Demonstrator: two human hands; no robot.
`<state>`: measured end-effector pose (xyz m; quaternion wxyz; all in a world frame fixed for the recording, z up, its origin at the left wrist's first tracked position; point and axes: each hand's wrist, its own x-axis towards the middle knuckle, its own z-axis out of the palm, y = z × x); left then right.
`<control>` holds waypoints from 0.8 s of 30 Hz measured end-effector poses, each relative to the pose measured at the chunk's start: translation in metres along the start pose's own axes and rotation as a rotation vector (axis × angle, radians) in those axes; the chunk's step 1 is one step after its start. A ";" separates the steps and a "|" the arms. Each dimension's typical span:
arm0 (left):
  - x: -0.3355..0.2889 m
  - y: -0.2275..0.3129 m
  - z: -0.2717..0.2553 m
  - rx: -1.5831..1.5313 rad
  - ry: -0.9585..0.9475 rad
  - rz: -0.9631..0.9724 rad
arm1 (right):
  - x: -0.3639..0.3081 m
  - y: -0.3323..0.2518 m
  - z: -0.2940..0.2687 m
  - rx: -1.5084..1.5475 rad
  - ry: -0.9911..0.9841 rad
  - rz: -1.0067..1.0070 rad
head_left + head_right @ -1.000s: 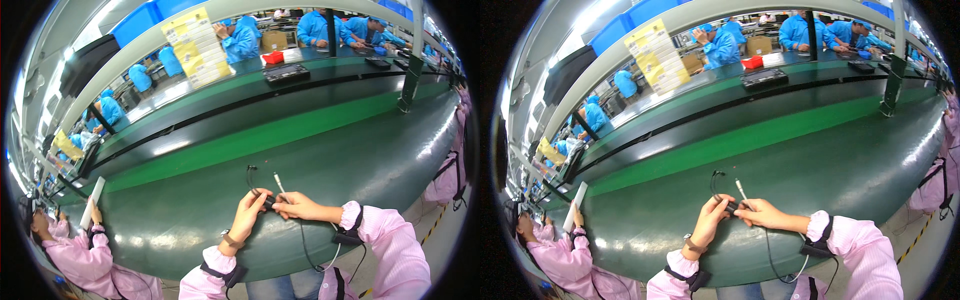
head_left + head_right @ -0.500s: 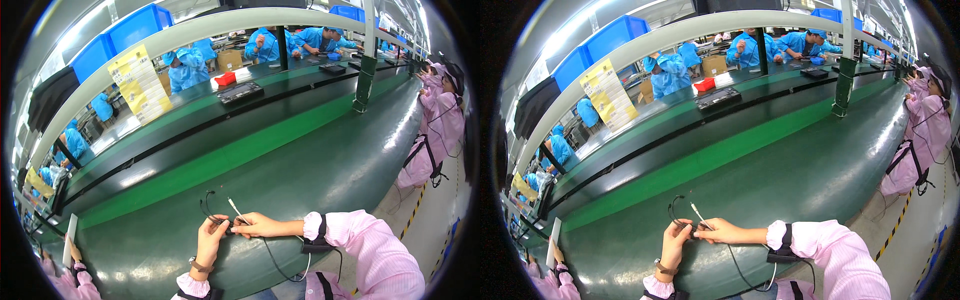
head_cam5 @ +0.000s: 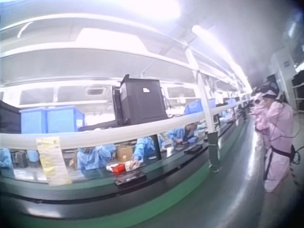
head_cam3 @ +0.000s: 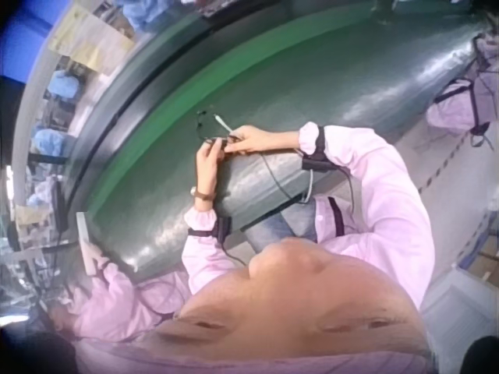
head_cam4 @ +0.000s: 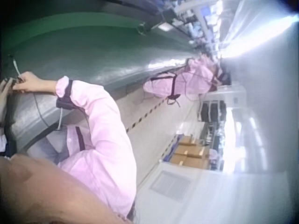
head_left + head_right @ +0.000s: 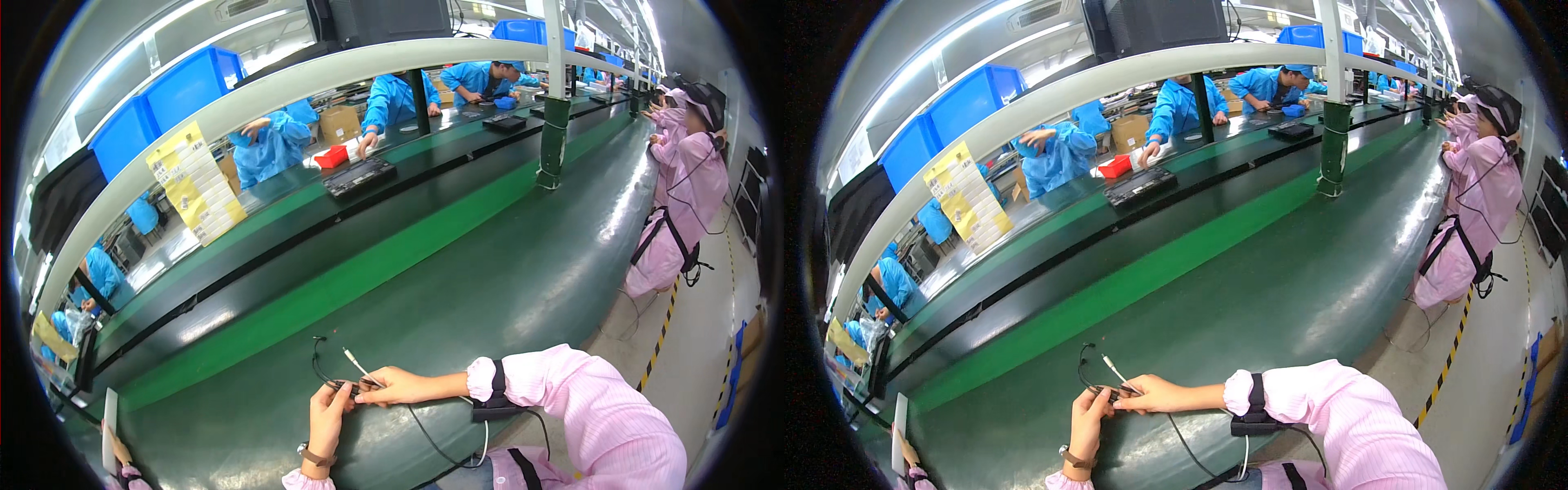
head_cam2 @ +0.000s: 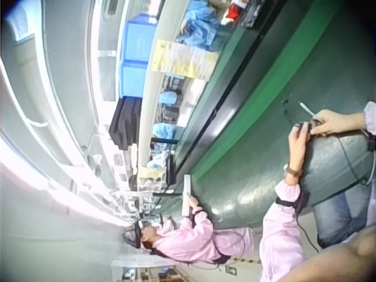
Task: Manually assembling or inspecting small electronic components with cables on a factory production line.
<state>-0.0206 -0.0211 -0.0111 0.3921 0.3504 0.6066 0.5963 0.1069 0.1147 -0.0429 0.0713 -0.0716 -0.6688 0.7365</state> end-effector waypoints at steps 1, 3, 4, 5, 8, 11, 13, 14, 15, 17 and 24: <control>0.001 0.000 0.001 -0.027 0.007 -0.004 | -0.001 0.001 -0.001 -0.017 0.003 -0.002; 0.001 0.000 0.001 -0.047 0.010 -0.005 | -0.001 -0.003 -0.002 -0.055 0.008 -0.006; 0.001 0.000 0.002 -0.070 0.019 -0.010 | -0.001 -0.002 -0.001 -0.051 0.003 -0.018; 0.002 -0.001 0.001 -0.066 0.012 -0.003 | 0.000 -0.001 -0.001 -0.050 -0.002 -0.032; 0.001 -0.004 0.000 -0.140 0.064 -0.032 | 0.002 0.005 -0.001 -0.113 0.005 -0.073; 0.001 -0.004 -0.001 -0.141 0.059 -0.023 | 0.001 0.001 -0.002 -0.073 -0.019 -0.032; 0.001 -0.005 -0.003 -0.171 0.036 -0.004 | -0.002 -0.006 -0.001 -0.019 -0.049 0.027; 0.001 -0.006 -0.004 -0.202 0.021 0.012 | -0.002 -0.007 0.000 -0.017 -0.071 0.024; 0.002 -0.008 -0.006 -0.202 0.019 0.014 | -0.002 -0.008 0.001 -0.015 -0.093 0.021; 0.003 -0.009 -0.009 -0.106 -0.015 0.071 | -0.002 -0.007 0.001 -0.005 -0.120 0.013; -0.002 -0.003 -0.006 -0.091 0.009 0.020 | 0.004 0.000 0.002 0.034 -0.075 -0.022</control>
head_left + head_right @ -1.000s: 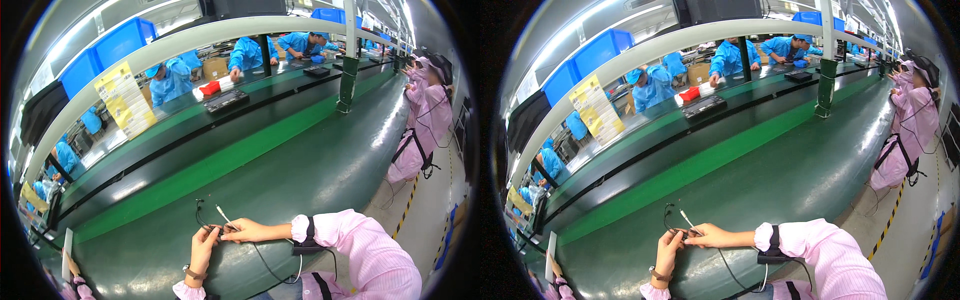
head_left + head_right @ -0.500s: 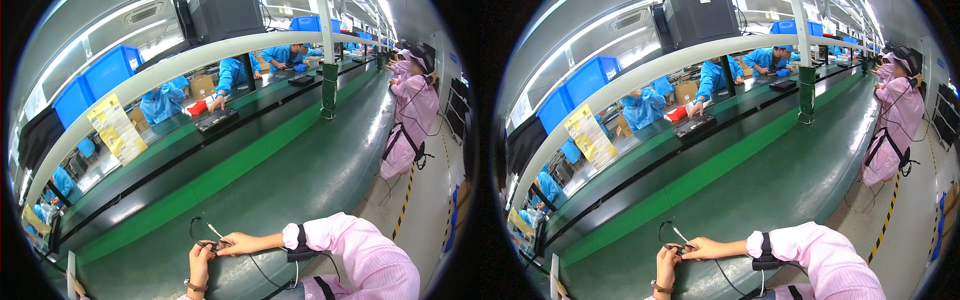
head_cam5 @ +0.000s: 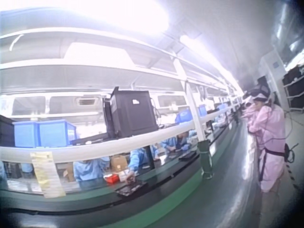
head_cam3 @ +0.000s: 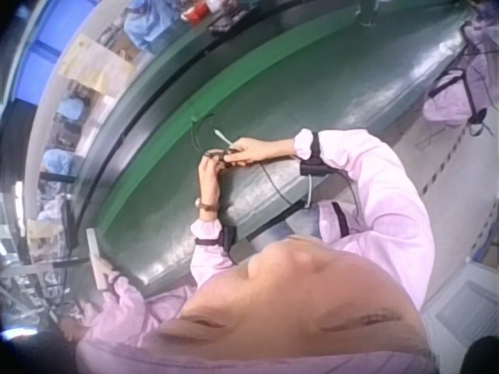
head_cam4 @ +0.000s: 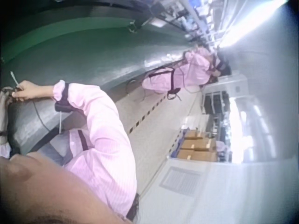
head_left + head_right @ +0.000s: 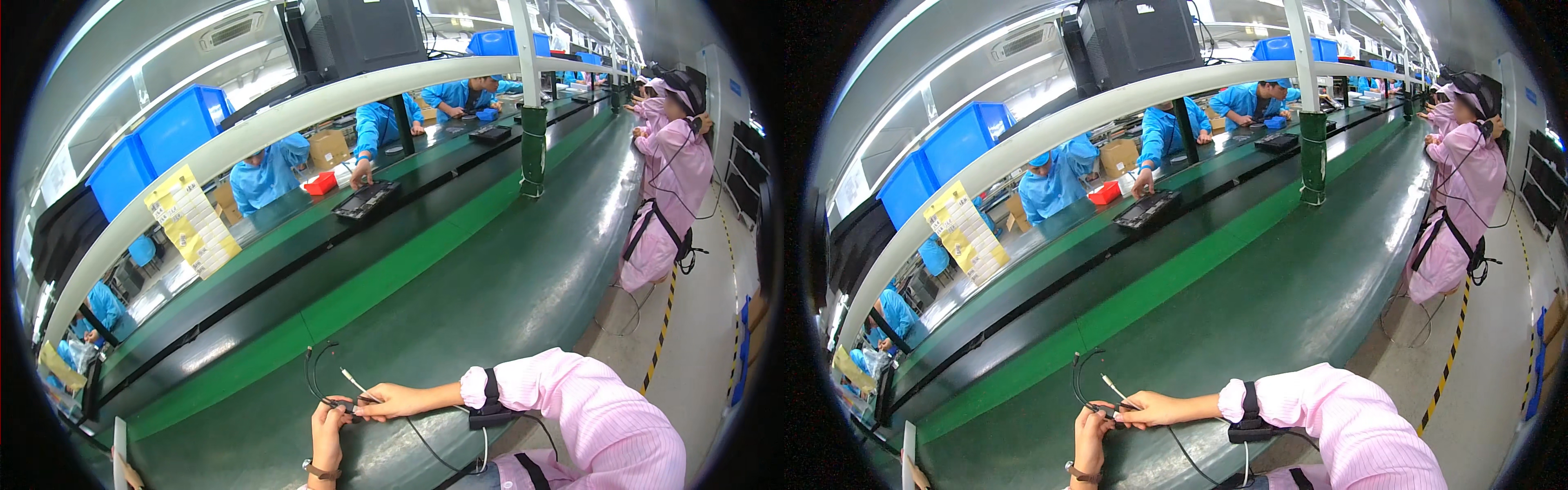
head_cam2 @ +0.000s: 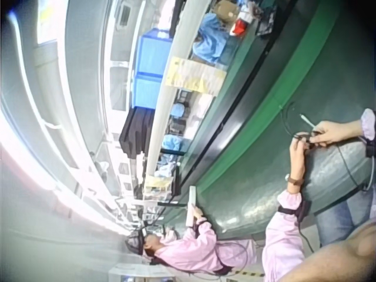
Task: Manually assembling or inspecting small electronic components with cables on a factory production line.
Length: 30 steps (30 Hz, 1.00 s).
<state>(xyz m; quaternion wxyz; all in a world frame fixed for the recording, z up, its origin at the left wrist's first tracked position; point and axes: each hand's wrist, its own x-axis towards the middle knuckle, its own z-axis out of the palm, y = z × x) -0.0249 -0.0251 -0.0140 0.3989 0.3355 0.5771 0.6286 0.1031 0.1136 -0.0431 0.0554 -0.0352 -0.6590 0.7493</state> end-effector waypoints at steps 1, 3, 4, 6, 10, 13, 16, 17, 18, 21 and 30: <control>-0.001 -0.001 -0.001 -0.019 0.011 -0.010 | 0.001 0.001 0.001 -0.016 0.009 -0.005; 0.003 -0.001 0.005 -0.041 -0.010 -0.008 | -0.004 -0.001 -0.002 -0.034 0.028 -0.011; 0.002 -0.004 0.005 -0.006 0.011 0.000 | -0.007 -0.001 -0.002 -0.046 0.038 -0.014; 0.005 -0.008 0.004 0.013 0.037 -0.004 | -0.003 0.003 -0.004 -0.101 0.040 -0.029; -0.010 0.022 0.020 0.070 0.055 0.000 | 0.001 0.006 -0.004 -0.084 0.009 -0.027; -0.014 0.029 0.023 0.095 0.043 0.015 | 0.000 0.002 -0.002 -0.080 0.021 -0.031; -0.012 0.031 0.024 0.120 0.036 0.013 | -0.002 -0.001 -0.001 -0.065 0.034 -0.035; -0.014 0.033 0.024 0.147 0.039 0.021 | -0.002 -0.001 -0.001 -0.055 0.033 -0.031; -0.015 0.038 0.027 0.151 0.034 0.025 | -0.002 -0.001 -0.001 -0.054 0.036 -0.029; -0.015 0.038 0.026 0.186 0.030 0.025 | -0.002 -0.001 0.000 -0.039 0.020 -0.025; -0.015 0.030 0.019 0.202 0.044 0.054 | -0.002 0.000 0.001 -0.048 0.019 -0.009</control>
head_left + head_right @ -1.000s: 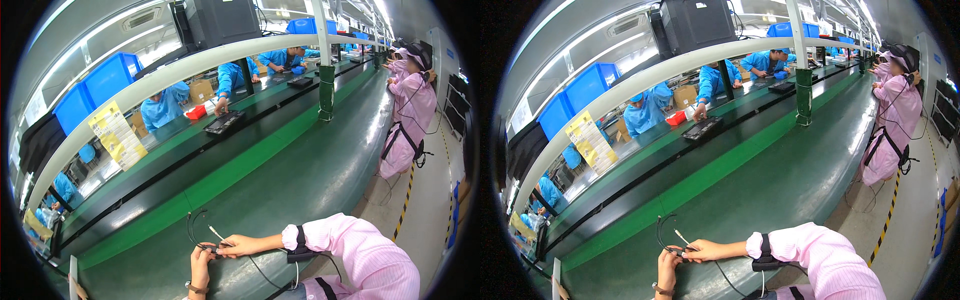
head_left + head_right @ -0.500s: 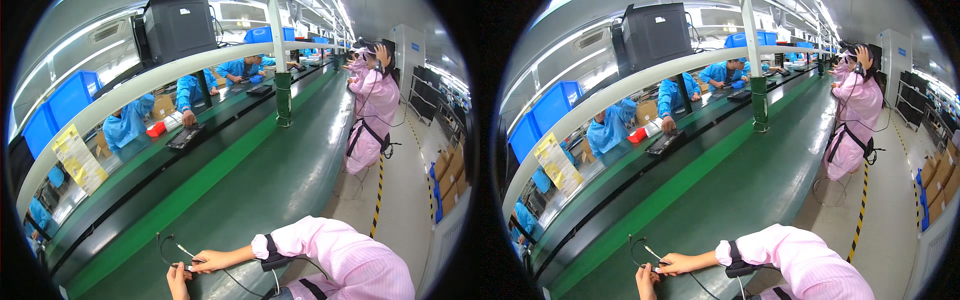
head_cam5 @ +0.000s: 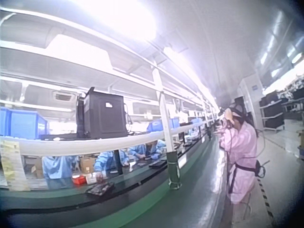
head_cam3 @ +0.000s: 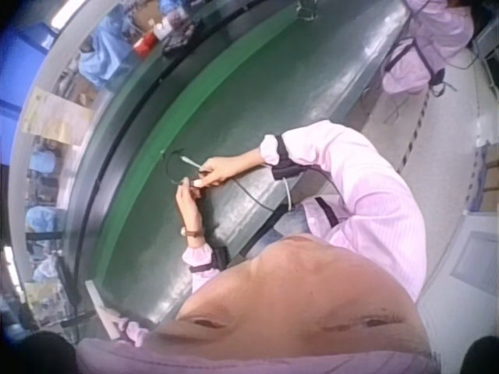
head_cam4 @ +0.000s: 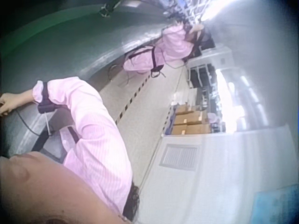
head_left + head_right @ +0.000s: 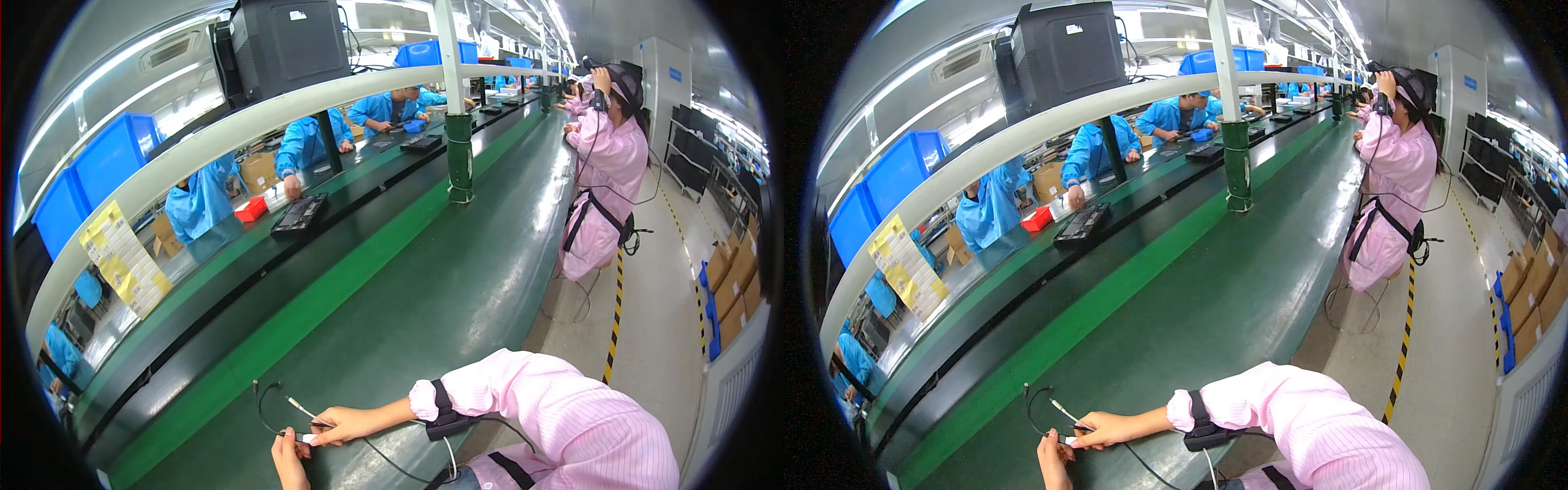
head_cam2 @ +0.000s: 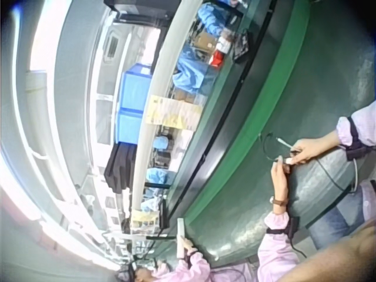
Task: Manually assembling or inspecting small electronic components with cables on a factory production line.
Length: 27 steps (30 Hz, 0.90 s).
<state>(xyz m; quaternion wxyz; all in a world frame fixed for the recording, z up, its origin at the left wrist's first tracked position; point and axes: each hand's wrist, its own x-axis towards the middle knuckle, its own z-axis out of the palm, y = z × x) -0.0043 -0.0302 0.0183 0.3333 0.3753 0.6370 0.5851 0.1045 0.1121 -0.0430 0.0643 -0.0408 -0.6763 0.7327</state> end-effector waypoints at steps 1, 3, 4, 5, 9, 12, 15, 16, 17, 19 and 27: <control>0.000 -0.001 0.000 0.001 -0.002 0.001 | 0.000 0.002 0.000 0.015 0.013 -0.004; 0.000 -0.004 0.000 -0.039 0.037 -0.020 | -0.001 0.001 0.000 0.030 0.027 -0.008; 0.000 -0.005 0.000 -0.038 0.035 -0.020 | -0.001 0.001 0.000 0.072 0.037 0.014; 0.000 -0.006 0.000 -0.051 0.059 -0.041 | -0.001 0.000 0.000 0.113 0.049 0.036; -0.002 -0.002 0.002 -0.057 0.088 -0.012 | 0.002 0.005 0.001 0.197 0.081 0.001; 0.019 -0.039 -0.011 -0.185 0.141 -0.106 | 0.003 0.008 0.001 0.279 0.134 -0.057; 0.000 0.001 0.004 -0.041 0.092 -0.042 | 0.002 0.008 -0.002 0.345 0.140 -0.015; -0.001 0.003 0.004 -0.040 0.095 -0.044 | 0.003 0.009 -0.002 0.356 0.148 -0.021; -0.001 0.004 0.005 -0.040 0.086 -0.041 | 0.003 0.008 -0.003 0.367 0.160 -0.026; 0.000 0.004 0.005 -0.041 0.076 -0.041 | 0.001 0.006 -0.004 0.383 0.159 -0.035; 0.002 0.008 0.006 -0.098 0.050 -0.069 | 0.001 0.003 -0.005 0.384 0.146 0.003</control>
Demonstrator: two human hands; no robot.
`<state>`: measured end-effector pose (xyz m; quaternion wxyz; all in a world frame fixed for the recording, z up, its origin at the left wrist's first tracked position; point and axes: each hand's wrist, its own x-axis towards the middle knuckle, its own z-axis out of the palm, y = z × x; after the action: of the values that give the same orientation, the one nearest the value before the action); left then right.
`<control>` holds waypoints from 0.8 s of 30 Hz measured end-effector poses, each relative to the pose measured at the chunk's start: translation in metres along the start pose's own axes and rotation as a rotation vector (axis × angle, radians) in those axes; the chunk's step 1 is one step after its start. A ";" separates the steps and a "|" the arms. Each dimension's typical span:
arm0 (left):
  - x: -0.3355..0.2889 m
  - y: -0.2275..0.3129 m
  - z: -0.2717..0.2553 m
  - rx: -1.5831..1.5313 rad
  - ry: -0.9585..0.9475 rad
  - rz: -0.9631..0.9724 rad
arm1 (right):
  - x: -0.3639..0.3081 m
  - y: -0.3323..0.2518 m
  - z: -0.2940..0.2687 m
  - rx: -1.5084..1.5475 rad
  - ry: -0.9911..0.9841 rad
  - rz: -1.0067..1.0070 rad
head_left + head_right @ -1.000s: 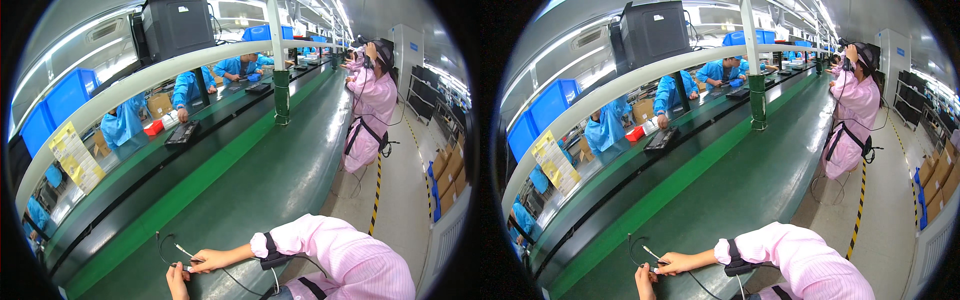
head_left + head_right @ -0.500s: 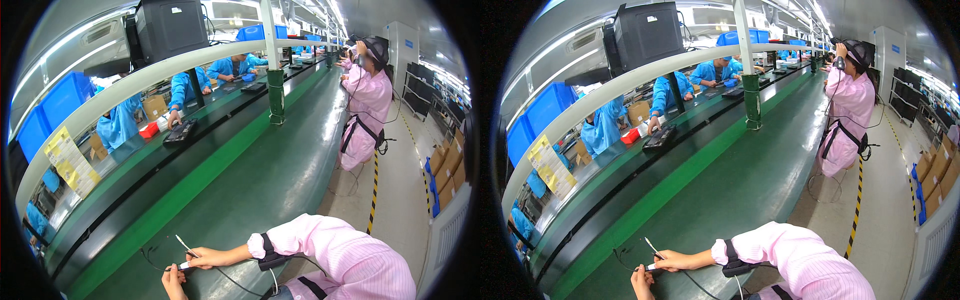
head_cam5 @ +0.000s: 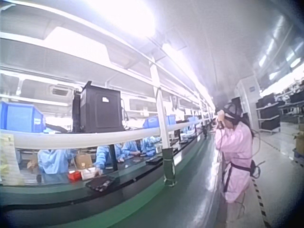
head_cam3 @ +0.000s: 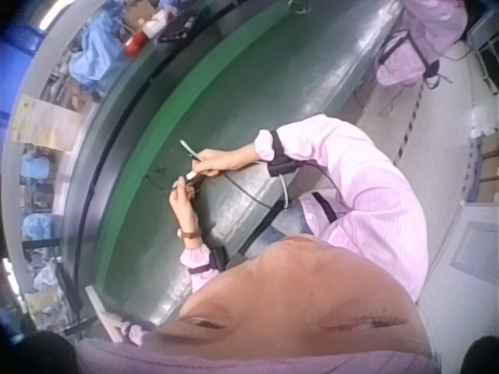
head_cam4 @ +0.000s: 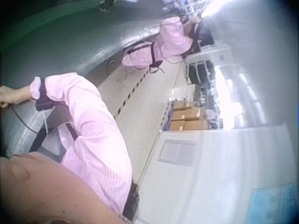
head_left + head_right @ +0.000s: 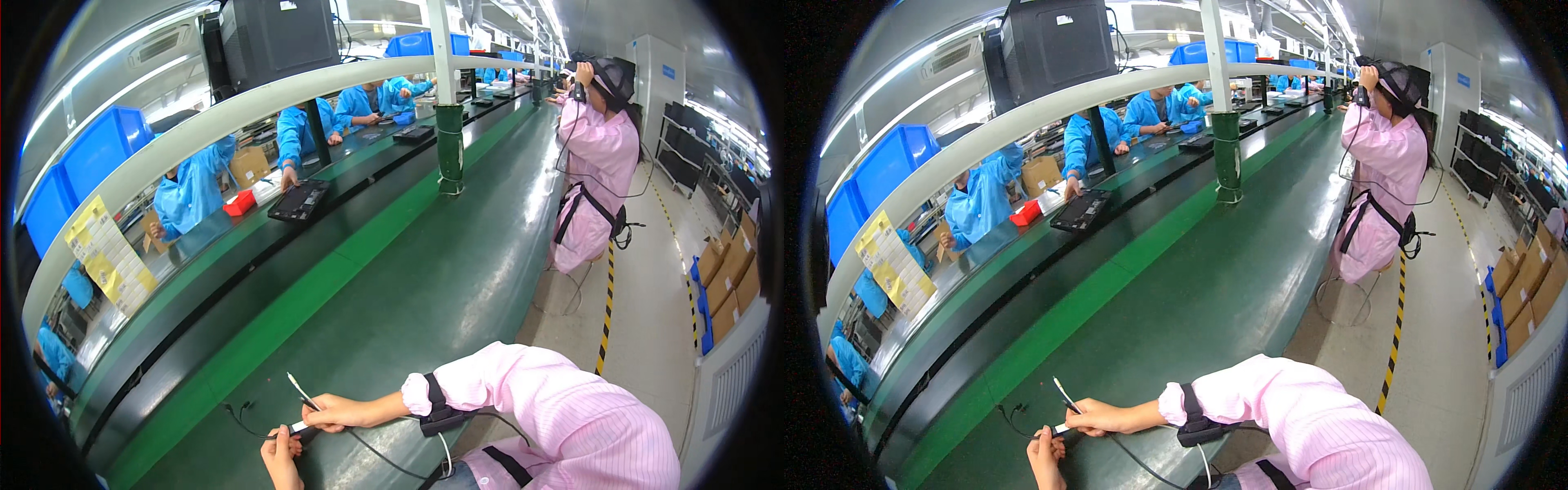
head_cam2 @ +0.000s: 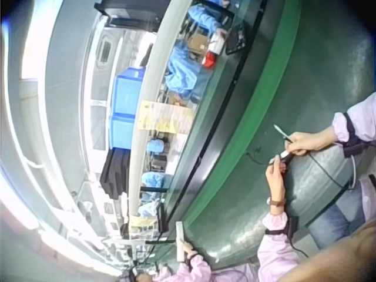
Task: Manually assembling or inspecting small electronic components with cables on a factory production line.
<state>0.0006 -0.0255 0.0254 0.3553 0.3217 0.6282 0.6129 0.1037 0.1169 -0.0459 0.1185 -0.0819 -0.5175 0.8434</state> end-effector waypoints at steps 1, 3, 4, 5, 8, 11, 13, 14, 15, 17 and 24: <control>0.000 -0.002 -0.001 0.001 0.001 0.001 | -0.001 -0.001 0.001 0.000 -0.002 -0.001; 0.000 -0.005 -0.003 0.007 0.023 0.024 | -0.002 -0.005 0.004 -0.043 -0.010 0.005; 0.000 -0.005 -0.004 0.008 0.025 0.025 | -0.001 -0.004 0.004 -0.043 -0.012 0.004; -0.001 -0.004 -0.003 0.006 0.020 0.027 | 0.000 -0.002 0.003 -0.027 -0.018 -0.008; -0.001 -0.005 -0.003 0.007 0.010 0.025 | -0.002 -0.001 0.003 -0.020 -0.015 -0.025; -0.001 -0.009 -0.005 0.028 -0.008 0.026 | -0.002 0.000 0.002 -0.014 -0.012 -0.022; -0.001 -0.008 -0.004 0.044 -0.025 0.030 | -0.002 0.001 0.000 0.018 0.008 -0.016; -0.003 -0.004 -0.003 0.046 -0.053 0.015 | -0.002 0.002 -0.001 0.018 0.014 -0.016; -0.004 0.000 -0.003 0.047 -0.082 0.000 | -0.002 0.002 -0.002 0.035 -0.003 -0.018; -0.008 0.006 0.002 0.053 -0.056 -0.005 | 0.000 0.003 -0.003 0.051 -0.013 -0.018; 0.000 -0.005 -0.008 0.075 -0.066 -0.007 | 0.001 -0.002 0.001 0.102 -0.001 0.008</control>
<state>-0.0057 -0.0302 0.0206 0.3655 0.3528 0.6398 0.5767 0.1031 0.1171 -0.0436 0.1191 -0.0773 -0.4738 0.8691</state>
